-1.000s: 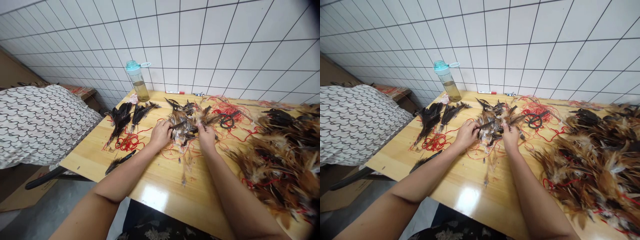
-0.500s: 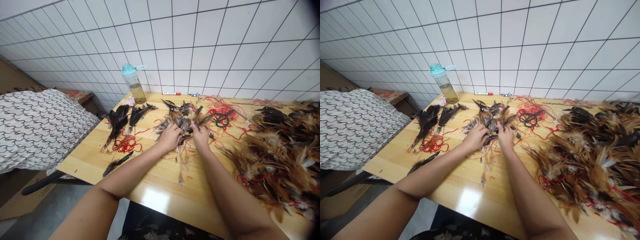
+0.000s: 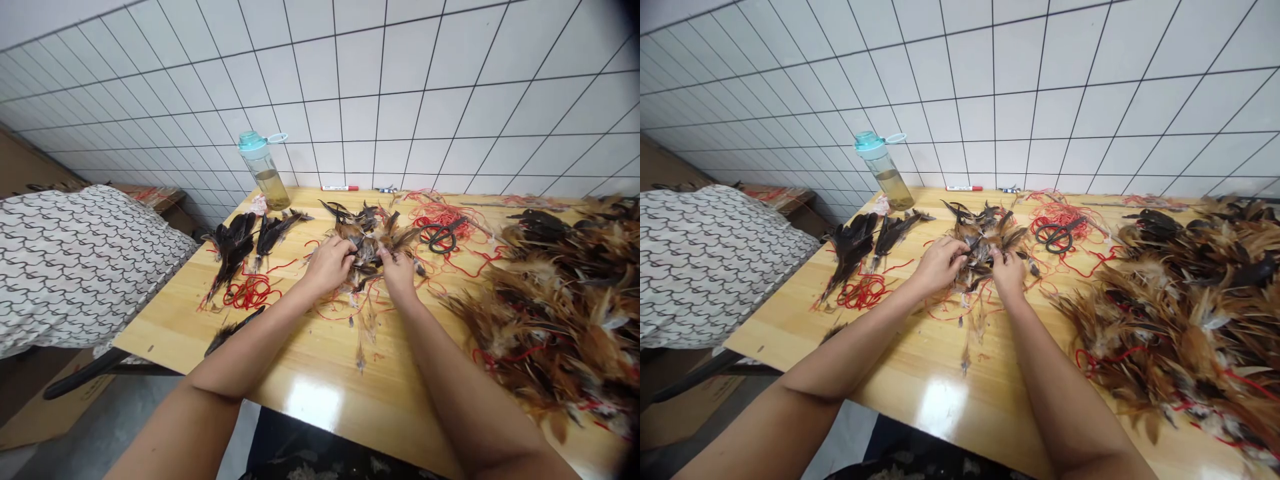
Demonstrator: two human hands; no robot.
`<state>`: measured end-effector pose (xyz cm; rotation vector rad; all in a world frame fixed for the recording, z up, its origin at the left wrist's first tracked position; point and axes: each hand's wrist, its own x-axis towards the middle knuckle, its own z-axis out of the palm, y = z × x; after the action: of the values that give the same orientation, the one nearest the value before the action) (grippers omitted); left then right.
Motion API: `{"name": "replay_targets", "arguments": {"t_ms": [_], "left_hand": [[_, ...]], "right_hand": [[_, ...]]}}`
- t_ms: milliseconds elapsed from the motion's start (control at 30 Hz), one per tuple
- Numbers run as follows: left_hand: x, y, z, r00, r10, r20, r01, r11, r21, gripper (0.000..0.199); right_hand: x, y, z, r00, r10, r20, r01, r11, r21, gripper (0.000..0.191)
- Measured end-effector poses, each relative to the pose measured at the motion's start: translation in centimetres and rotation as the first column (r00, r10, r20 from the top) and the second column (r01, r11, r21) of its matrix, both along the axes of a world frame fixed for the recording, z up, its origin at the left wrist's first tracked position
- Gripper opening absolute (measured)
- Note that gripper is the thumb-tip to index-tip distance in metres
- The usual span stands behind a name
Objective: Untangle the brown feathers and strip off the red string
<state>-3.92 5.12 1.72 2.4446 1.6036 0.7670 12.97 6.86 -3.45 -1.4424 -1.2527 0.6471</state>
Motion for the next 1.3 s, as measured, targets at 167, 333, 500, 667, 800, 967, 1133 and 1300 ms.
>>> {"name": "replay_targets", "arguments": {"t_ms": [167,333,500,667,800,967,1133,1300], "left_hand": [[1.1,-0.2,-0.2,0.98,-0.137,-0.144,0.135,0.991,-0.019,0.018],[1.6,0.5,-0.8,0.973,-0.214,-0.085,0.209,0.976,-0.06,0.012],[0.1,1.4,0.1,0.813,0.009,0.582,0.108,0.98,-0.166,0.01],[-1.3,1.9,0.1,0.406,0.23,0.885,0.182,0.928,-0.325,0.03],[-1.5,2.0,-0.7,0.4,0.271,0.875,0.168,0.917,-0.361,0.029],[-2.6,2.5,-1.1,0.679,0.26,0.687,-0.112,0.961,-0.253,0.02],[-4.4,2.5,0.1,0.847,0.309,0.434,-0.375,0.924,0.074,0.018],[-5.3,1.3,2.0,0.926,0.257,0.276,-0.29,0.954,0.083,0.019]], "right_hand": [[0.0,-0.1,0.3,1.0,0.019,0.003,-0.019,1.0,0.005,0.024],[-0.1,-0.2,0.3,1.0,0.013,-0.026,-0.013,1.0,0.014,0.024],[-0.3,-0.2,0.2,0.995,0.031,-0.094,-0.03,1.0,0.005,0.024],[-0.5,-0.3,0.3,0.999,0.047,-0.003,-0.047,0.999,0.011,0.027],[-0.7,-0.4,-0.1,0.998,0.058,0.024,-0.058,0.998,-0.009,0.03],[-1.0,-0.5,-0.4,0.996,0.083,0.029,-0.082,0.996,-0.046,0.032],[-1.0,-0.7,-0.1,0.996,0.078,0.03,-0.076,0.995,-0.057,0.032],[-1.0,-0.5,-0.3,0.996,0.093,0.005,-0.093,0.994,-0.066,0.033]]}}
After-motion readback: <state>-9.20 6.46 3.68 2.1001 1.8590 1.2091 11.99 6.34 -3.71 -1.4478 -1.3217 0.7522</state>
